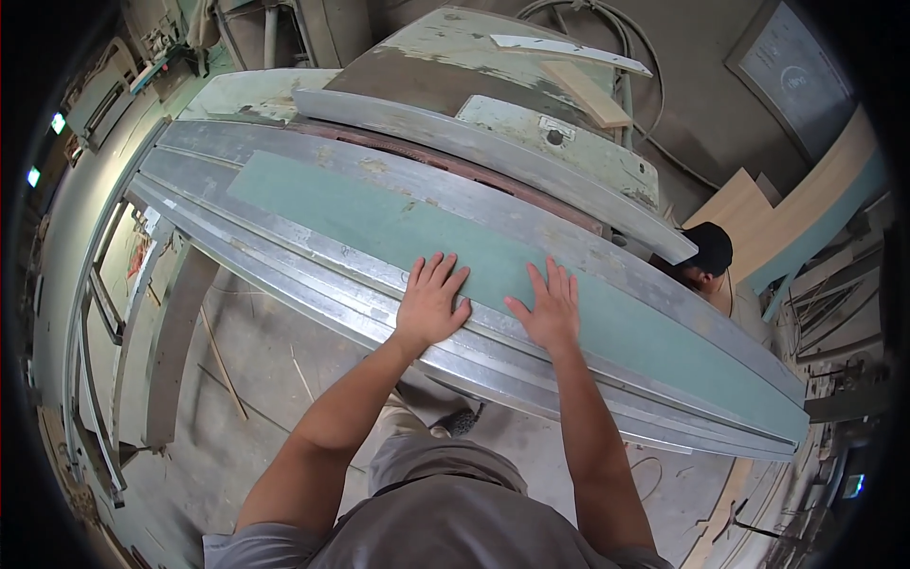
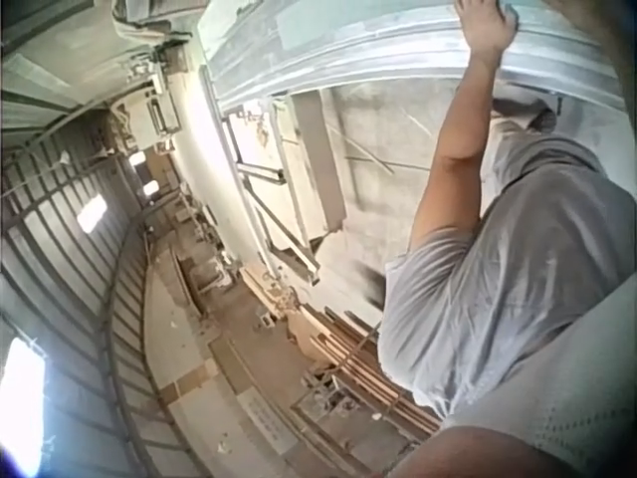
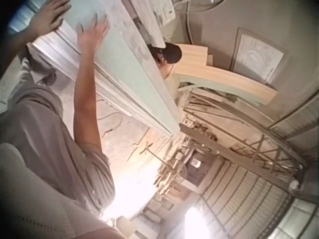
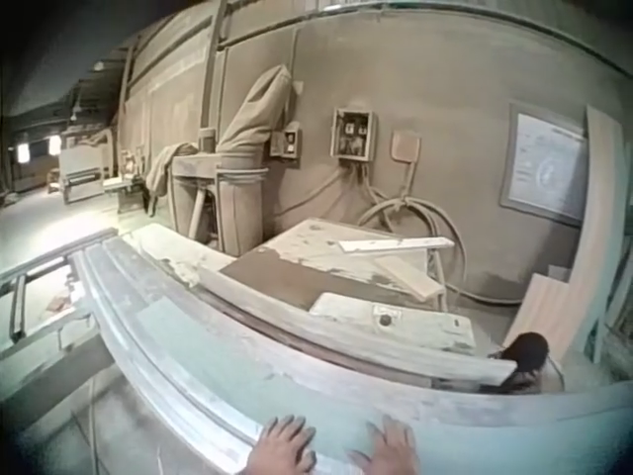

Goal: Measure and move long thin wood strips along a sliding table saw in a manufacturing workshop.

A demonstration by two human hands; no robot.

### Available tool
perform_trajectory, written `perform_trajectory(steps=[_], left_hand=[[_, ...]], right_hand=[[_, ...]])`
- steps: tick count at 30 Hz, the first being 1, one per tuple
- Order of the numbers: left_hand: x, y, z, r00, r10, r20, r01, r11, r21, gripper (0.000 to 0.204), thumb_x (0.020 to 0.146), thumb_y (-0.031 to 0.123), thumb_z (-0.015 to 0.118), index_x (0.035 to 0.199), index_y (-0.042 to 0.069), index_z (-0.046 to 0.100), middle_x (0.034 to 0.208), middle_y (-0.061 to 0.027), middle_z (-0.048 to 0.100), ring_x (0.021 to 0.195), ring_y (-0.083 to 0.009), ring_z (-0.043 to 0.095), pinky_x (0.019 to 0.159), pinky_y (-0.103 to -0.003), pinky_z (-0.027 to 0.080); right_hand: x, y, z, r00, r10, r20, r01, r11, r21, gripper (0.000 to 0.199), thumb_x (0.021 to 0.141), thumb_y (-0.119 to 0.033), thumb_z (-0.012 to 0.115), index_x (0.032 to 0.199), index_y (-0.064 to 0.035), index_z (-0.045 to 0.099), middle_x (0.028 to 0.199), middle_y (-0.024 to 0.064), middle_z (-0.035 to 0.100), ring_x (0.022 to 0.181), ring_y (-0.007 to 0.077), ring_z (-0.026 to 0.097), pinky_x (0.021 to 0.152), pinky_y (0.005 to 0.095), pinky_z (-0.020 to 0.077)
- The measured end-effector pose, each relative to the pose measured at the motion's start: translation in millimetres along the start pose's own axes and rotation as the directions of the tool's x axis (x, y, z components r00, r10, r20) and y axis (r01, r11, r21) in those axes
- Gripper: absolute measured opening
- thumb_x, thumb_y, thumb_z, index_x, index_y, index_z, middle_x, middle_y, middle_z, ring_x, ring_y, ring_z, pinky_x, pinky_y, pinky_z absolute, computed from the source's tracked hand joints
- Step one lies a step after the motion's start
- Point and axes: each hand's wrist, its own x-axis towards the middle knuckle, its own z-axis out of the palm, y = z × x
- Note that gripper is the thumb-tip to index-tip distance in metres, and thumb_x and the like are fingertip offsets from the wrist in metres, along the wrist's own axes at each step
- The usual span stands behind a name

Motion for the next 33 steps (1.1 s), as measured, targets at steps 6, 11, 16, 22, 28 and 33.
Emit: perform_trajectory(steps=[6, 11, 16, 22, 28, 33], left_hand=[[-0.2, 0.4, 0.5, 1.0, -0.01, 0.001, 0.01, 1.0, 0.006, 0.05, 0.079, 0.03, 0.06, 0.125, 0.009, 0.055, 0.136, -0.0163, 0.045, 0.13, -0.0353, 0.037, 0.112, -0.05, 0.022], [-0.1, 0.6, 0.7, 1.0, -0.01, 0.009, 0.01, 1.0, 0.005, 0.05, 0.079, 0.03, 0.06, 0.125, 0.01, 0.055, 0.136, -0.0161, 0.045, 0.131, -0.0352, 0.037, 0.112, -0.05, 0.022], [-0.2, 0.3, 0.3, 1.0, -0.014, 0.004, 0.014, 1.0, -0.005, 0.05, 0.079, 0.03, 0.06, 0.125, 0.01, 0.055, 0.137, -0.0166, 0.045, 0.131, -0.0355, 0.037, 0.112, -0.05, 0.022], [-0.1, 0.3, -0.2, 1.0, -0.009, -0.003, 0.009, 1.0, -0.014, 0.051, 0.078, 0.029, 0.061, 0.125, 0.009, 0.055, 0.136, -0.0169, 0.045, 0.13, -0.0358, 0.037, 0.112, -0.051, 0.022], [0.7, 1.5, 1.5, 1.0, 0.004, -0.013, -0.004, 1.0, -0.013, 0.05, 0.078, 0.028, 0.06, 0.124, 0.009, 0.056, 0.135, -0.0171, 0.046, 0.13, -0.0356, 0.038, 0.111, -0.051, 0.023], [0.7, 0.9, 2.3, 1.0, -0.001, -0.011, 0.001, 1.0, -0.019, 0.051, 0.078, 0.027, 0.061, 0.125, 0.01, 0.055, 0.136, -0.0169, 0.046, 0.13, -0.0356, 0.038, 0.111, -0.051, 0.022]], right_hand=[[-0.8, 0.0, 0.2, 1.0, -0.006, 0.002, 0.006, 1.0, -0.006, 0.074, 0.085, -0.061, 0.052, 0.143, -0.0166, 0.038, 0.153, 0.0151, 0.023, 0.141, 0.0315, 0.021, 0.117, 0.0433, 0.0079], [-1.6, -0.5, -0.9, 1.0, 0.002, -0.007, -0.002, 1.0, -0.004, 0.074, 0.084, -0.061, 0.053, 0.143, -0.017, 0.038, 0.153, 0.0144, 0.023, 0.141, 0.0303, 0.021, 0.117, 0.0429, 0.008], [-1.7, -0.5, 0.8, 1.0, 0.004, -0.015, -0.004, 1.0, -0.004, 0.074, 0.084, -0.061, 0.053, 0.142, -0.0171, 0.039, 0.153, 0.0142, 0.023, 0.141, 0.0302, 0.022, 0.117, 0.0428, 0.0085], [-2.1, -1.6, -0.6, 1.0, 0.001, -0.019, -0.001, 1.0, -0.005, 0.074, 0.085, -0.06, 0.053, 0.142, -0.0169, 0.039, 0.153, 0.0142, 0.024, 0.14, 0.03, 0.022, 0.117, 0.0426, 0.0087], [-3.1, -0.1, -0.8, 1.0, 0.007, -0.025, -0.007, 1.0, 0.001, 0.073, 0.085, -0.061, 0.052, 0.142, -0.017, 0.039, 0.153, 0.0137, 0.024, 0.141, 0.0302, 0.022, 0.117, 0.043, 0.0087], [-3.2, 0.7, -0.4, 1.0, 0.001, -0.026, -0.001, 1.0, 0.005, 0.073, 0.086, -0.061, 0.05, 0.142, -0.0169, 0.039, 0.153, 0.0135, 0.023, 0.141, 0.0304, 0.021, 0.117, 0.0432, 0.0087]])
